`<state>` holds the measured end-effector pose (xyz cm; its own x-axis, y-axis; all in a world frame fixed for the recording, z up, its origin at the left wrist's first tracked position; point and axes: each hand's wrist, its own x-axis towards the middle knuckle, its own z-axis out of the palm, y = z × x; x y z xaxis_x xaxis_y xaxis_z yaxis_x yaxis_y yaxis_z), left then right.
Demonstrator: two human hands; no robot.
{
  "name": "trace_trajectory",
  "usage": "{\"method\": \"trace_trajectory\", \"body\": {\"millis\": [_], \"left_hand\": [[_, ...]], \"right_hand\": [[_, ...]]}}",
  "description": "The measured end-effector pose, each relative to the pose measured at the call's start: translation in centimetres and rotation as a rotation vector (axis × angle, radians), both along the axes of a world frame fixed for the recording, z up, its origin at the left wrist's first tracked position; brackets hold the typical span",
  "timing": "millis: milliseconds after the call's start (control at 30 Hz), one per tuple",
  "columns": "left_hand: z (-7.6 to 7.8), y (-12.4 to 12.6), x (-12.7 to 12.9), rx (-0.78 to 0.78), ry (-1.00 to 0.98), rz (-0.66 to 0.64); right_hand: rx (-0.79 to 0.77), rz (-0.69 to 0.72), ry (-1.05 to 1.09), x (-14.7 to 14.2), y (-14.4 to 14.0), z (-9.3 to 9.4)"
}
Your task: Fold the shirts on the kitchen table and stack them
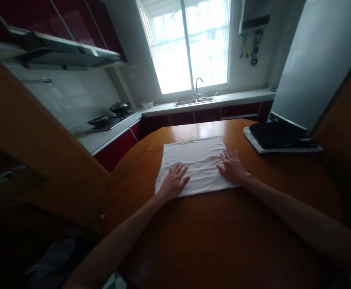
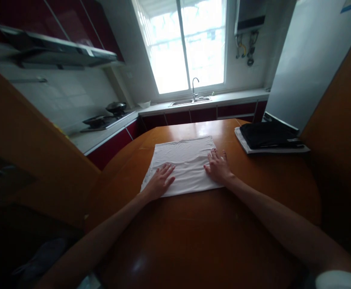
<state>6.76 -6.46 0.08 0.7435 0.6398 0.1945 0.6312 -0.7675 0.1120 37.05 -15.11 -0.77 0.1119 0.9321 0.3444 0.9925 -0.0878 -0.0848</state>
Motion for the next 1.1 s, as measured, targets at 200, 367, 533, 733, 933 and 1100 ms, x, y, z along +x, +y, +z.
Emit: {"method": "trace_trajectory", "body": {"millis": [200, 367, 533, 733, 933, 1100], "left_hand": [[-0.4, -0.7, 0.5, -0.094, 0.134, -0.094], [-0.1, -0.8, 0.4, -0.098, 0.145, -0.088], [-0.2, -0.7, 0.1, -0.095, 0.116, -0.103], [0.0, -0.2, -3.0, -0.104, 0.149, -0.087], [-0.1, 0.3, -8.3, -0.043, 0.125, -0.096], [0.6, 0.6, -11.6, -0.071, 0.123, -0.144]], "right_hand": [[-0.028, 0.37, 0.055, -3.7, -1.1, 0.2], [-0.191, 0.49, 0.125, -4.5, -1.3, -0.4], [-0.259, 0.398, 0.148, -2.5, -1.1, -0.4], [-0.294, 0.3, 0.125, 0.9, -1.5, -0.3], [-0.276, 0.228, 0.119, 4.3, -2.6, -0.7], [-0.272, 0.253, 0.175, 5.8, -3.3, -1.1]]}}
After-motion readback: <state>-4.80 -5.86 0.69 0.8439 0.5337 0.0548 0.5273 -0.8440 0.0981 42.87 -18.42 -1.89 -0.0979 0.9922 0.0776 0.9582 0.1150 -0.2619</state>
